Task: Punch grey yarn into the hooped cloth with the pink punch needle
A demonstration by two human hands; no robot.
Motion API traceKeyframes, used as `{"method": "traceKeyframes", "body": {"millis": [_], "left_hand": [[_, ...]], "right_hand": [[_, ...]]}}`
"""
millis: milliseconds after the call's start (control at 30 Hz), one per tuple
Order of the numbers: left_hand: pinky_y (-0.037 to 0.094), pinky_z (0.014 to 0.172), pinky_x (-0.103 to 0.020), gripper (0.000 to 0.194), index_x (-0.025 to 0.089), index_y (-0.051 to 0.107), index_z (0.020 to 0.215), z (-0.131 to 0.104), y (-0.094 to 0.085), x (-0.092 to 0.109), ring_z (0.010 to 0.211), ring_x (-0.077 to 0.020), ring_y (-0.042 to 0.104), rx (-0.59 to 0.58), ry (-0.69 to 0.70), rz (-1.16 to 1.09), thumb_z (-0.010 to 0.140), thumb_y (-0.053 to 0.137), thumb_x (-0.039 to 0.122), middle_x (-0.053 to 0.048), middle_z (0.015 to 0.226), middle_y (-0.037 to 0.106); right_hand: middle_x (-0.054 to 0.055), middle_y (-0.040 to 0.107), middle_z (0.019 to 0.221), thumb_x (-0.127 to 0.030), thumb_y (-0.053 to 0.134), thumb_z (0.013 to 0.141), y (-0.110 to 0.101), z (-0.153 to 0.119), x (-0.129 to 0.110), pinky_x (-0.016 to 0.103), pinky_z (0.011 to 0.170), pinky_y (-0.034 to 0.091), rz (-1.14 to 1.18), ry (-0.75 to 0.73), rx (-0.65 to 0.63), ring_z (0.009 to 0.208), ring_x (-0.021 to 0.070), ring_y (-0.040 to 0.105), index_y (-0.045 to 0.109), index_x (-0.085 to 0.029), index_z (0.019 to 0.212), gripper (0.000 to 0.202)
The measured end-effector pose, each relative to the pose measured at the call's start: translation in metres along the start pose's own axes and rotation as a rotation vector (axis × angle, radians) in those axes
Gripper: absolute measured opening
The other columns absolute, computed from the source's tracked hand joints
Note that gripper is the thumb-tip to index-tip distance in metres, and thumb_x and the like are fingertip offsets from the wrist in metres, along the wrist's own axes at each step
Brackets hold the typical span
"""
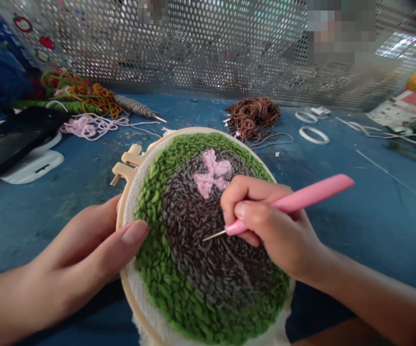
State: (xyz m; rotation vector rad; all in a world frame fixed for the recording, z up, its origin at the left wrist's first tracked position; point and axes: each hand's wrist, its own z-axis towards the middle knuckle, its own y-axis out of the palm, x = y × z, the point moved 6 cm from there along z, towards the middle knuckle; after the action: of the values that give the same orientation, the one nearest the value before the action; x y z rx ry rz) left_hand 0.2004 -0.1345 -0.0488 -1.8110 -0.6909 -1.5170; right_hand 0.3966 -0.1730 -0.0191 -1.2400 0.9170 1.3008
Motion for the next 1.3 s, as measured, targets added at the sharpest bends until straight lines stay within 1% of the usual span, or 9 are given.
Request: {"method": "traceKeyframes", "body": {"millis": [167,267,367,467,733,833,933,1067,1300], "left_hand": [[0.06,0.064,-0.027,0.05,0.029,0.057,0.14,-0.002,0.0,0.002,0.078,-0.0215,0.067,-0.01,0.048,0.046,0.096,0.052,0.05,0.004,0.075,0.072],[0.061,0.069,-0.027,0.049,0.03,0.06,0.136,-0.001,-0.001,0.0,0.085,-0.0223,0.067,-0.009,0.05,0.049,0.095,0.053,0.056,0.003,0.087,0.074],[0.06,0.066,-0.025,0.052,0.028,0.063,0.132,0.0,-0.002,-0.001,0.079,-0.0197,0.067,-0.009,0.064,0.095,0.094,0.053,0.061,0.002,0.094,0.074],[0.058,0.061,-0.023,0.053,0.027,0.064,0.13,0.0,-0.002,-0.001,0.07,-0.017,0.066,-0.01,0.066,0.111,0.093,0.053,0.062,0.002,0.089,0.074],[0.058,0.059,-0.022,0.041,0.027,0.071,0.112,-0.001,0.0,0.001,0.067,-0.0166,0.065,-0.007,0.065,0.135,0.094,0.053,0.059,0.003,0.078,0.074],[0.059,0.062,-0.023,0.04,0.03,0.069,0.118,-0.001,0.0,-0.001,0.071,-0.0178,0.068,0.012,0.051,0.07,0.093,0.055,0.058,0.005,0.078,0.073],[0.057,0.061,-0.021,0.032,0.032,0.072,0.112,-0.001,-0.001,-0.001,0.069,-0.0155,0.067,0.035,0.078,0.076,0.093,0.056,0.052,0.006,0.077,0.072],[0.055,0.061,-0.019,0.029,0.03,0.073,0.112,-0.001,-0.002,0.0,0.07,-0.0139,0.068,0.053,0.118,0.117,0.095,0.055,0.046,0.007,0.082,0.073],[0.057,0.064,-0.021,0.033,0.03,0.07,0.12,0.0,-0.002,0.001,0.072,-0.0169,0.067,0.043,0.108,0.118,0.095,0.055,0.044,0.008,0.064,0.065]], "right_hand": [[-0.005,0.054,0.06,-0.012,0.055,0.079,0.022,-0.001,-0.009,0.022,0.051,0.036,-0.357,-0.133,-0.155,0.052,0.0073,0.047,0.06,-0.018,0.073,0.01],[-0.007,0.046,0.052,-0.012,0.05,0.082,0.013,0.004,0.001,0.019,0.043,0.029,-0.101,0.011,-0.106,0.044,0.0058,0.038,0.056,-0.019,0.068,0.016],[-0.008,0.04,0.045,-0.012,0.044,0.083,-0.006,0.007,0.01,0.018,0.038,0.024,0.202,0.098,0.069,0.038,0.0053,0.03,0.052,-0.019,0.062,0.023],[-0.008,0.041,0.045,-0.011,0.043,0.082,-0.011,0.006,0.012,0.018,0.038,0.024,0.241,0.094,0.098,0.038,0.0051,0.03,0.053,-0.019,0.063,0.024],[-0.004,0.056,0.064,-0.011,0.056,0.082,0.024,-0.004,-0.008,0.021,0.053,0.036,-0.405,-0.174,-0.166,0.056,0.0078,0.049,0.059,-0.019,0.077,0.01],[-0.005,0.053,0.06,-0.012,0.054,0.084,0.019,0.0,-0.002,0.019,0.047,0.033,-0.21,-0.053,-0.162,0.052,0.0067,0.045,0.057,-0.018,0.072,0.014],[-0.007,0.045,0.052,-0.009,0.047,0.083,0.001,0.004,0.004,0.018,0.039,0.026,0.13,0.026,-0.005,0.042,0.0047,0.035,0.054,-0.018,0.065,0.021],[-0.006,0.044,0.049,-0.008,0.046,0.08,-0.012,0.002,0.008,0.018,0.038,0.022,0.285,0.032,0.148,0.04,0.0044,0.031,0.056,-0.017,0.062,0.023],[-0.006,0.045,0.051,-0.005,0.045,0.078,-0.005,-0.001,0.006,0.017,0.036,0.02,0.305,0.063,0.054,0.04,0.0034,0.03,0.054,-0.016,0.061,0.023]]}}
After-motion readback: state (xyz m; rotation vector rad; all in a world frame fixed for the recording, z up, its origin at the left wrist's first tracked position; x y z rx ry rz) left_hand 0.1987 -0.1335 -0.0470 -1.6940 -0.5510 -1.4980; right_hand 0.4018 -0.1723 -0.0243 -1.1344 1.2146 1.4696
